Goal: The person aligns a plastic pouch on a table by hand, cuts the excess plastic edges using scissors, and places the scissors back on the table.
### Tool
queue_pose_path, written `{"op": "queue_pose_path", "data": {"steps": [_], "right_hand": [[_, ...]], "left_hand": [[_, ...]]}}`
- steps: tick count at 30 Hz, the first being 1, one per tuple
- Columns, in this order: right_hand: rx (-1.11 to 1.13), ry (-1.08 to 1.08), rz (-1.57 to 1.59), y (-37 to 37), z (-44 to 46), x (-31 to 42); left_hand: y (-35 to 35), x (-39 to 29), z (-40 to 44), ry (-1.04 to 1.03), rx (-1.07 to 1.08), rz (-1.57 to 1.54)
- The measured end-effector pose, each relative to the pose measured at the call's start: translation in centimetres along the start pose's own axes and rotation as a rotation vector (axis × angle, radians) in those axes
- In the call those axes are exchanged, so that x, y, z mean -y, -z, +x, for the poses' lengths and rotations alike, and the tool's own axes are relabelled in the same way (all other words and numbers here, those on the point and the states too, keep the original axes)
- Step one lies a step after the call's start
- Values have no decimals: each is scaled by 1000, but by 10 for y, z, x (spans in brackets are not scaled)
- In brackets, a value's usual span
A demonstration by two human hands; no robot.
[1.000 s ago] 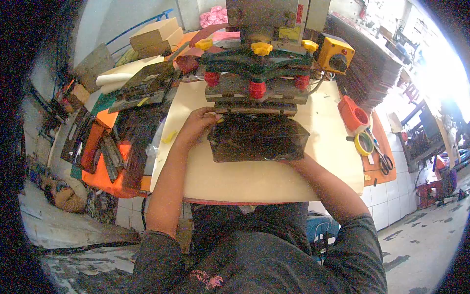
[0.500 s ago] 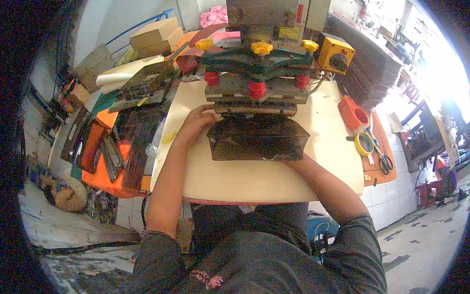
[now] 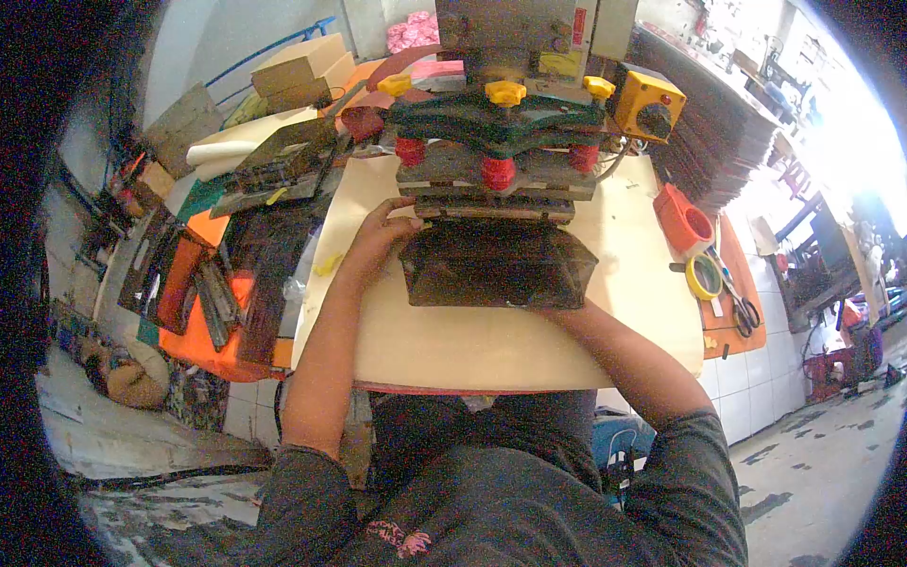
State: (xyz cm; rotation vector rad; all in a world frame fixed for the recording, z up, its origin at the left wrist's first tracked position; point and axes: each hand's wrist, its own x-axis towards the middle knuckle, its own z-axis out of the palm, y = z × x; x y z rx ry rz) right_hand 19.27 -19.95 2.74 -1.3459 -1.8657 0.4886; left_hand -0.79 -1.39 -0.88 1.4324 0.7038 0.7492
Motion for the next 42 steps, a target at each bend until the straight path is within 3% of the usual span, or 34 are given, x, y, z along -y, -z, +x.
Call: {"op": "queue_pose_path", "data": {"steps": [6,11,15,17,21,23,42], "right_hand": [[91,12,-251,-1,3,-6],[-10,-50,40,-8,2,-16],[40,-8,-57,-4,3,-20],[33,-59,274,-7,3,-26],[45,-85,288,-6,4,-27],[65,-35,-63,0,5,-14],[-8,-20,-72,1,-2,-36]], "left_hand": [[1,1,0,-3,-6,-22],[1,0,0,-6,-4,-6],[0,-1,-1,-1,2,-25],[0,-1,-1,-1,-4,-7],[1,1,0,-7,6,-14],[0,-1,-1,8,-6,-22],[2,-1,-1,3,28,5]]}}
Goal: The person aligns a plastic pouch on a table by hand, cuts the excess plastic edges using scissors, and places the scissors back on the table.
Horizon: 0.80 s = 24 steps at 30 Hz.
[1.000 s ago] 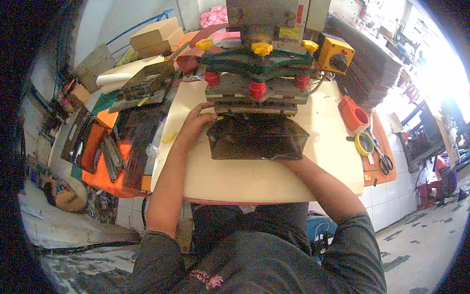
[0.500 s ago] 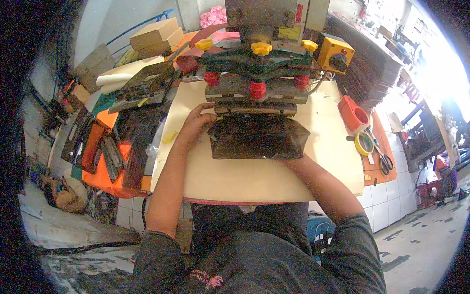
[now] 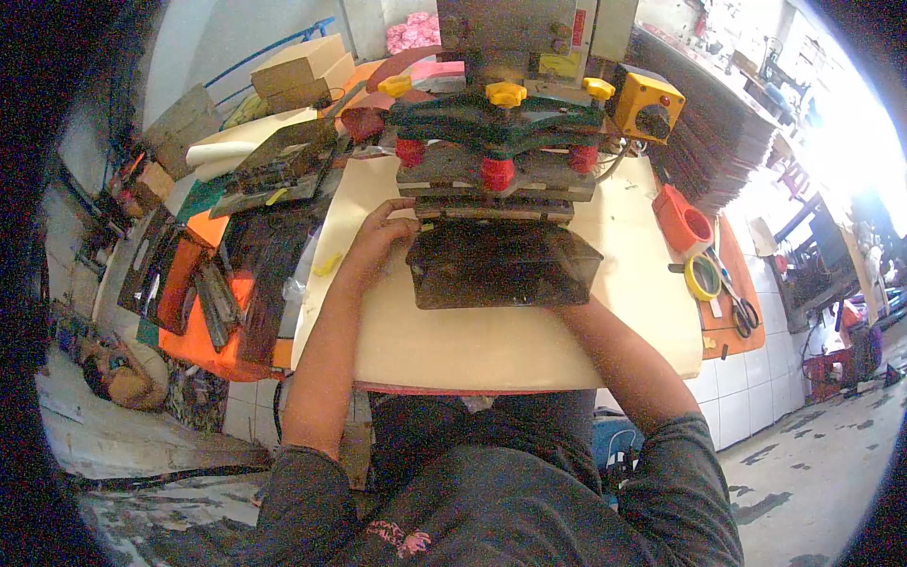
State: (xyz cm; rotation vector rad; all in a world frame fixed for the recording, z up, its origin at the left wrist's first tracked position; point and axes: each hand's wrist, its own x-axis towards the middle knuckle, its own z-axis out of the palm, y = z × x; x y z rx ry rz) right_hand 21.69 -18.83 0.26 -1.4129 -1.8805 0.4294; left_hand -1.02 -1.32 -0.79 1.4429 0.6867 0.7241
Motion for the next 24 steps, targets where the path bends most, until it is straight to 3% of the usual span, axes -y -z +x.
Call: {"op": "queue_pose_path", "data": {"steps": [9,18,20,24], "right_hand": [[-7,32,-148,4,0,1],[20,62,-526,-6,2,-16],[5,63,-502,-11,4,-22],[-59,60,-165,-14,1,-27]], "left_hand": [[2,2,2,41,35,-35],[-1,-1,0,54,22,-15],[-2,-4,-3,62,8,35],[-2,2,0,46,7,101]]}}
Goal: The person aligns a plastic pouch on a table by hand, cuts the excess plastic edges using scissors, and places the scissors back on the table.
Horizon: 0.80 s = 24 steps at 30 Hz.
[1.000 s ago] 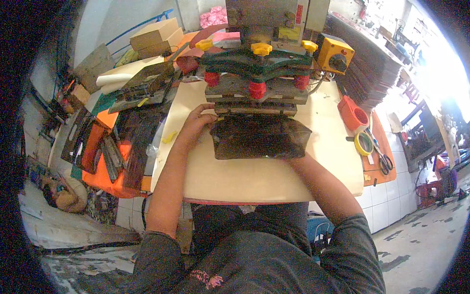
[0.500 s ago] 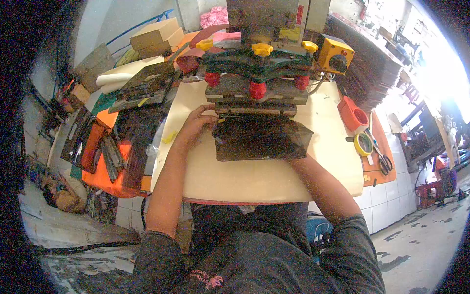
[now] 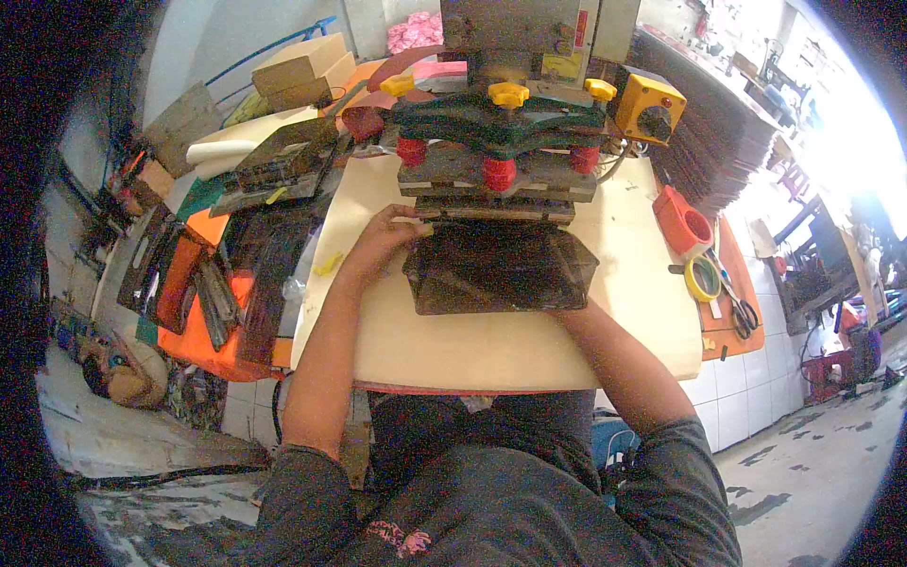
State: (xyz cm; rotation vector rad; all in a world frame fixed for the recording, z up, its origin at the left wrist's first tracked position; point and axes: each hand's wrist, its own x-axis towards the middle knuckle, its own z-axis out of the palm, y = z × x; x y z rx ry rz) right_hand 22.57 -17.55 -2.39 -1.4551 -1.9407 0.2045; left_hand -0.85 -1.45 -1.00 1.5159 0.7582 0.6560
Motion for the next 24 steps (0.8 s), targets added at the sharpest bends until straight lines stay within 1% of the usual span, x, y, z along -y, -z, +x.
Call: {"op": "queue_pose_path", "data": {"steps": [3,4,6,8,9,11,12,14,15,17,18,20,21,23,24], "right_hand": [[6,6,78,-4,-1,-5],[-19,-56,339,-6,-1,-5],[-45,-119,600,-4,-3,0],[75,-165,192,17,3,33],[75,-164,192,16,2,33],[-37,-126,237,16,-1,30],[-36,-124,238,18,-3,28],[-5,-165,366,21,-8,25],[-4,-165,366,26,-7,35],[-26,-159,128,43,-2,62],[-27,-159,128,41,-6,52],[-1,-96,451,33,-18,13],[-5,-99,450,33,-21,3],[-15,-187,573,32,-29,-16],[-18,-192,572,26,-35,-33]], "left_hand": [[0,7,4,-19,4,53],[0,7,4,-30,8,37],[-1,4,1,-41,14,22],[-3,-9,-6,-6,36,52],[-3,-9,-6,-6,35,53],[-1,-6,-5,-30,68,35],[-2,-6,-5,-30,66,35],[-3,-4,-3,-19,19,186],[-4,-4,-4,-18,19,185],[-6,-5,-6,-42,-15,247],[-5,-7,-6,-42,-13,248],[-5,-11,-7,-21,15,368],[-8,-14,-8,-23,19,369],[-14,-19,-12,-22,67,337],[-17,-19,-13,-21,72,336]]}}
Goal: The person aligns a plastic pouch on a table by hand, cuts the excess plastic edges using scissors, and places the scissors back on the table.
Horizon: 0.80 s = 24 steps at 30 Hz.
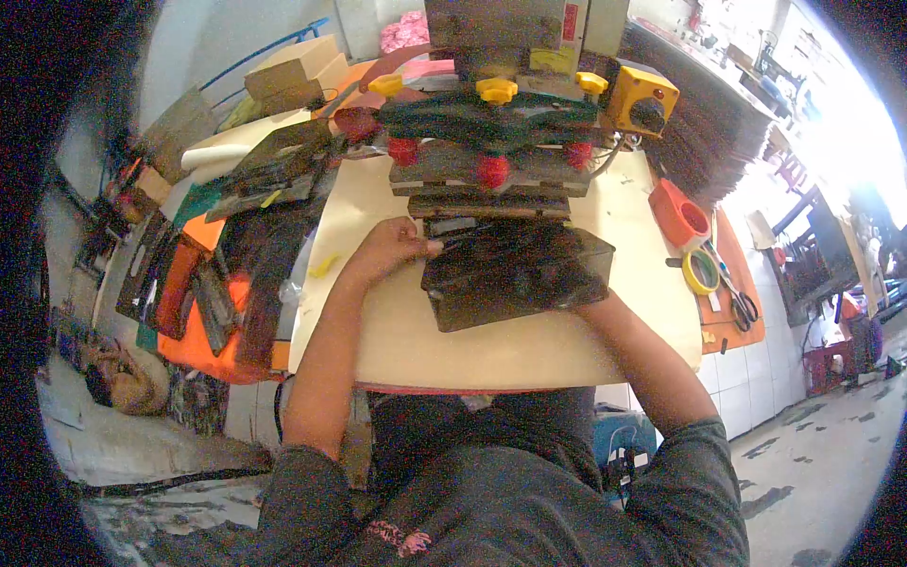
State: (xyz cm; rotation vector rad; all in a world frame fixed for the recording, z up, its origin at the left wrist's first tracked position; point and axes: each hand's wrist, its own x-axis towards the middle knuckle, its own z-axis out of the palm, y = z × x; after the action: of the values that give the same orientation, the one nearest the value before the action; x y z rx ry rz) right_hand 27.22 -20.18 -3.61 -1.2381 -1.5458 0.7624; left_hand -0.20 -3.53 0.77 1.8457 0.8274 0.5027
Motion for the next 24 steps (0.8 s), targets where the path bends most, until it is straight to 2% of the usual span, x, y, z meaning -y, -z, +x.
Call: {"op": "queue_pose_path", "data": {"steps": [1,3,5,6,8,11,14,15,16,18,20,22,24], "right_hand": [[-15,50,-263,3,0,-15],[-31,100,-525,9,-5,-28],[-30,34,-281,13,-15,-26],[-33,33,-281,11,-18,-6],[12,97,-731,4,-25,41],[10,53,-584,6,-46,18],[91,106,-627,0,-63,42],[133,9,-573,2,-67,40],[132,8,-571,2,-71,34],[122,151,-653,-1,-74,28],[123,106,-575,-3,-74,41],[140,-84,-295,-4,-75,61],[153,-109,-210,-6,-84,46]], "left_hand": [[-1,0,0,1,2,18],[-2,-4,-2,1,5,38],[-1,-12,-5,55,53,98],[-2,-15,-7,54,56,99],[-3,-18,-10,46,83,99],[-3,-15,-13,80,122,60],[-6,-18,-22,73,128,-1],[-7,-17,-26,74,129,0],[-8,-15,-30,70,125,-26],[-10,-15,-39,66,123,-51],[-12,-18,-46,76,101,-137],[-11,-9,-47,97,88,-136],[-10,-12,-52,119,74,-133]]}}
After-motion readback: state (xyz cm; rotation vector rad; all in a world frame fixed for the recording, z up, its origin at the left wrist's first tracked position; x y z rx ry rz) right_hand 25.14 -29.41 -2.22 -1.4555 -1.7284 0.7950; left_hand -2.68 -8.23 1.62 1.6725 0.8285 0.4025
